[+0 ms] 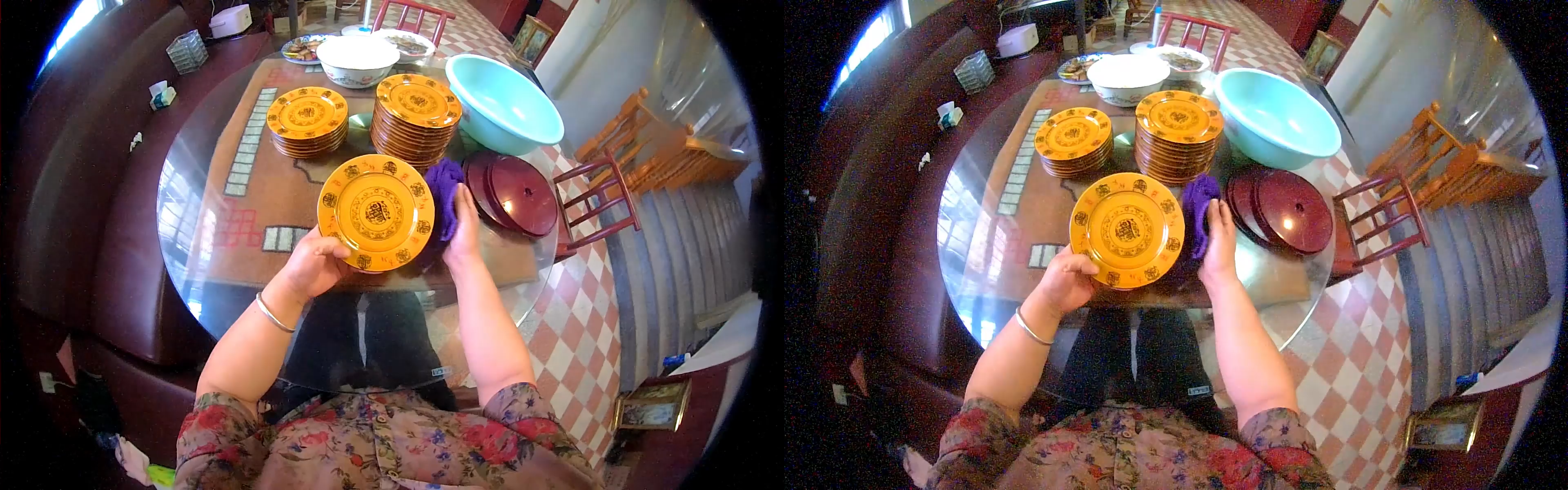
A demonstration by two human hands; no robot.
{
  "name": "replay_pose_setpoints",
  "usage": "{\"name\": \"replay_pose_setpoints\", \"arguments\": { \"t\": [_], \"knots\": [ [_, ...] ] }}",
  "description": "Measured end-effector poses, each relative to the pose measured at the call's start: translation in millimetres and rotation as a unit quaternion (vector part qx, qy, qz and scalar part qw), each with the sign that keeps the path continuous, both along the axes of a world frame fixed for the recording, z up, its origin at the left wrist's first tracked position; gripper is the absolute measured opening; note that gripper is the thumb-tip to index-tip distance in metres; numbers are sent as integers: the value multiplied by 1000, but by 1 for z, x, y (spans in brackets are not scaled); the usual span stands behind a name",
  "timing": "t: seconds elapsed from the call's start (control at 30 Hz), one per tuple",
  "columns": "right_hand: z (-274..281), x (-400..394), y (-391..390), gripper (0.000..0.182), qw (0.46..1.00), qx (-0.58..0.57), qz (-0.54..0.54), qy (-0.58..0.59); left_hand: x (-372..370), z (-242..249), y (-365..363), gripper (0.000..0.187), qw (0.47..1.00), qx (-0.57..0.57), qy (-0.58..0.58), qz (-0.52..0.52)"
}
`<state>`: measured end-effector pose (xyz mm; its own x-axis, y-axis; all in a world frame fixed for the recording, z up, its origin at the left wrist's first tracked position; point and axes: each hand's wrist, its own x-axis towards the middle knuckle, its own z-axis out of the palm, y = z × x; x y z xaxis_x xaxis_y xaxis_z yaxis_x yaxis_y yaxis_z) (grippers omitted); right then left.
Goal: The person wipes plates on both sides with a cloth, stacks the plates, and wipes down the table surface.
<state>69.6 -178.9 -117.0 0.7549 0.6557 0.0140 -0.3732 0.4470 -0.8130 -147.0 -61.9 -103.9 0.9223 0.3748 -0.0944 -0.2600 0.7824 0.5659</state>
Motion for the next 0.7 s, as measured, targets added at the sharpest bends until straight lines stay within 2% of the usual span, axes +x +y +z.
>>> {"name": "replay_pose_setpoints", "arguments": {
  "t": [0.1, 0.13, 0.17, 0.23, 0.33, 0.4, 0.43, 0.47, 0.5, 0.57, 0.6, 0.63, 0.67, 0.7],
  "knots": [
    [35, -33, -6, 42, 982, 67, 168, 61, -1, -3, 2, 64, 1000, -1, 11, -14],
    [26, -34, -6, 48, 986, 24, 162, 9, -2, -5, 3, 64, 1000, 4, 16, -17],
    [18, -26, -11, 47, 982, -73, 167, -48, -3, -7, 3, 69, 999, 25, 26, -32],
    [19, -28, -6, 40, 990, -50, 124, -55, -1, -8, 3, 78, 994, 70, 45, -69],
    [23, -23, -3, 31, 996, -46, 55, -59, 4, 6, -6, 94, 986, 132, -102, 7],
    [25, -14, -8, 29, 996, -55, 54, -51, 2, 14, 0, 101, 950, 305, -32, 64],
    [27, -13, -8, 30, 996, -56, 50, -57, 1, 16, 2, 105, 917, 388, 4, 92],
    [24, -13, -7, 30, 995, -61, 54, -61, 4, 8, 1, 102, 795, 578, 30, 183],
    [20, -12, -6, 30, 994, -67, 59, -64, 3, 10, 0, 98, 698, 688, 59, 187],
    [17, -14, -5, 31, 992, -85, 68, -70, -1, 19, -5, 89, 463, 860, 111, 184],
    [17, -16, -5, 30, 990, -95, 71, -74, 0, 29, -12, 70, 419, 880, 123, 187],
    [17, -17, -5, 30, 989, -105, 75, -78, -1, 27, -11, 67, 410, 889, 115, 169],
    [10, -14, -4, 38, 979, -140, 75, -125, 0, 23, -8, 65, 400, 897, 106, 153],
    [11, -14, -5, 44, 988, -103, 108, -44, -1, 20, -7, 63, 391, 905, 98, 136]
  ]
}}
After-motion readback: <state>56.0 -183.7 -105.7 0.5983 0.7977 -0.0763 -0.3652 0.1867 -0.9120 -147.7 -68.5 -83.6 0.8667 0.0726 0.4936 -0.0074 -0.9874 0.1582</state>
